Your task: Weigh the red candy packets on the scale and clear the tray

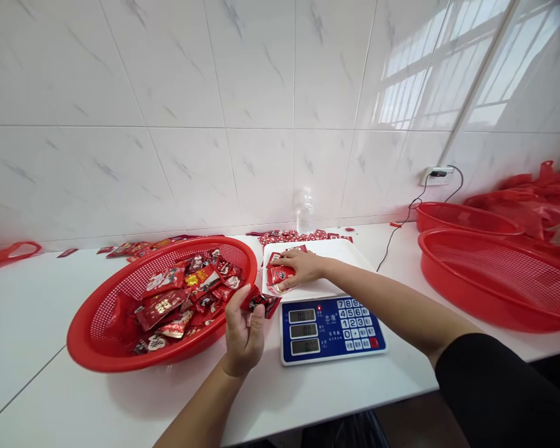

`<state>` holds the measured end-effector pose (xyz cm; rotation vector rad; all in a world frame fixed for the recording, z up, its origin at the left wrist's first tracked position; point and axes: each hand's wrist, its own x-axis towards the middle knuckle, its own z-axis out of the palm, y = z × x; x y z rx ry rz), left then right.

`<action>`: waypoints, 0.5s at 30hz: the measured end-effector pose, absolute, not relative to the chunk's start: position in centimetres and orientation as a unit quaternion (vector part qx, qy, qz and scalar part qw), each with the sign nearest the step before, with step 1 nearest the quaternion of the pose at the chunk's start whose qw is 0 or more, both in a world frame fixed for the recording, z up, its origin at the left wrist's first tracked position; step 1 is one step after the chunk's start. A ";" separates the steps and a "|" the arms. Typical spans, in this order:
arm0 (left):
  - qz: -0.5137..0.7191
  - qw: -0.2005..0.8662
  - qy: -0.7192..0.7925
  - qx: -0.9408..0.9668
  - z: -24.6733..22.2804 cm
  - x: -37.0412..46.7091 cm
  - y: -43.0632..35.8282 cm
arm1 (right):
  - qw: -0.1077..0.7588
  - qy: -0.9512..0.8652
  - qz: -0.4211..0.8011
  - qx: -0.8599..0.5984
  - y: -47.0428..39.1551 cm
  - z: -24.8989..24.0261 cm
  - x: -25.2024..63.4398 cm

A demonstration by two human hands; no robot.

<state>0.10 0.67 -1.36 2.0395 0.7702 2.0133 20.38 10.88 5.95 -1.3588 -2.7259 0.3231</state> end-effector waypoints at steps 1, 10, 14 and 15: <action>0.673 0.093 0.256 0.688 -1.3 0.2 0.6 | 0.051 -0.893 0.088 -0.438 10.9 5.8 20.5; 0.661 0.099 0.249 0.701 -0.5 0.8 0.2 | 0.156 -0.864 -0.013 -0.478 10.9 4.7 20.5; 0.651 0.089 0.258 0.708 -0.5 0.8 0.4 | 0.201 -0.848 -0.022 -0.490 11.1 4.6 20.7; 0.651 0.086 0.257 0.709 -0.6 0.7 0.5 | 0.215 -0.842 -0.022 -0.494 11.3 4.6 20.9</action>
